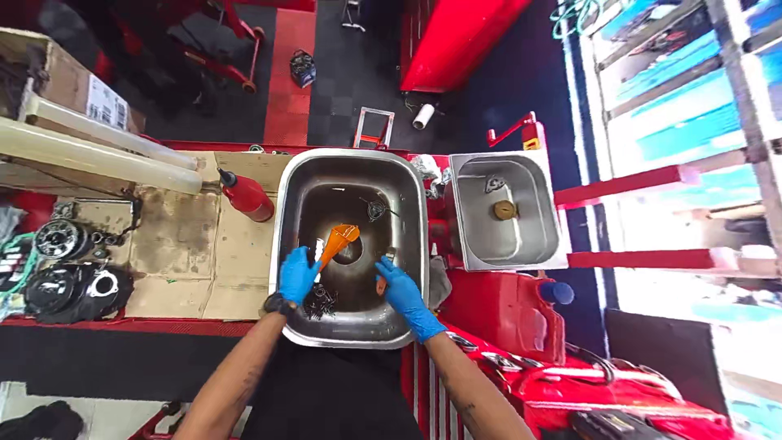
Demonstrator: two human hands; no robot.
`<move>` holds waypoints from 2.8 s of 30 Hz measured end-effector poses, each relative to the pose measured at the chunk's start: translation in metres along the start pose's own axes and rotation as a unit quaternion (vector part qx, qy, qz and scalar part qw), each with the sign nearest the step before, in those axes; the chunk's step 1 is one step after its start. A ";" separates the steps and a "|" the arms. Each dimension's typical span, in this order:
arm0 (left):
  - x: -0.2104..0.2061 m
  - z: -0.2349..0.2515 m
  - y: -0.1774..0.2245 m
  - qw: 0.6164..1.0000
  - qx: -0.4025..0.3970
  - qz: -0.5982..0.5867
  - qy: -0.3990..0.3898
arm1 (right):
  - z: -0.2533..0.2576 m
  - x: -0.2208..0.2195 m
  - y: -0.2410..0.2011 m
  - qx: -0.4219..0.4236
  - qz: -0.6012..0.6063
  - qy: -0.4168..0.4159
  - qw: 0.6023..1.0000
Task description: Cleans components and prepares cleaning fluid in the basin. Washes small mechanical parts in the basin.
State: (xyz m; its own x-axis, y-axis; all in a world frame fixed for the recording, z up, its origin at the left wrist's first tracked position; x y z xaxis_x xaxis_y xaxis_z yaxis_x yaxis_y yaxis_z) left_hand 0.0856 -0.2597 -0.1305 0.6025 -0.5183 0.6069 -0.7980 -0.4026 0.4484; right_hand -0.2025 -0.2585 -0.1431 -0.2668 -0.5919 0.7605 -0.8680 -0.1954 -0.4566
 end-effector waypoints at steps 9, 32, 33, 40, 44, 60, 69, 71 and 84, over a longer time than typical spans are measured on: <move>-0.048 0.033 0.002 0.972 0.048 -0.164 -0.163 | 0.011 0.020 -0.041 0.178 0.278 0.079 0.941; -0.051 0.007 -0.009 0.766 0.084 -0.592 -0.236 | 0.035 0.018 -0.026 0.122 0.170 0.117 0.971; -0.051 0.008 -0.009 0.766 0.085 -0.592 -0.234 | 0.035 0.024 -0.041 0.163 0.208 0.121 0.957; -0.044 0.011 -0.004 0.703 0.081 -0.657 -0.261 | 0.038 0.017 -0.087 0.229 0.239 0.068 0.941; -0.042 0.005 -0.002 0.868 0.033 -0.457 -0.190 | 0.059 0.030 -0.072 0.192 0.198 0.121 0.953; -0.021 -0.006 0.016 0.986 0.013 -0.123 -0.111 | 0.042 0.035 -0.105 0.263 0.232 0.101 0.931; -0.042 0.003 0.000 0.921 0.019 -0.352 -0.168 | 0.043 0.034 -0.004 0.062 0.125 0.204 0.969; -0.044 0.003 0.001 0.871 0.013 -0.452 -0.192 | 0.049 0.021 0.015 -0.003 0.089 0.124 0.988; -0.050 -0.001 0.004 0.795 0.061 -0.573 -0.190 | 0.032 0.023 -0.090 0.245 0.271 0.117 0.924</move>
State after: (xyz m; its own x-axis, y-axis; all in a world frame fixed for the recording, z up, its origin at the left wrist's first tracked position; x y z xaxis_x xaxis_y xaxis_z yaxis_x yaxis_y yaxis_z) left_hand 0.0526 -0.2346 -0.1580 0.9120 0.0593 -0.4060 0.2695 -0.8327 0.4837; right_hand -0.1169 -0.2793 -0.0995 -0.7390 -0.5335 0.4114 -0.3017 -0.2840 -0.9101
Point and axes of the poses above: each hand's wrist, its own z-axis towards the middle knuckle, its own x-axis out of the back of the hand, y = z × x, the point moved 5 cm from there along z, towards the middle knuckle, and after that the axes turned 13 degrees about -y, right-handed, at the moved point
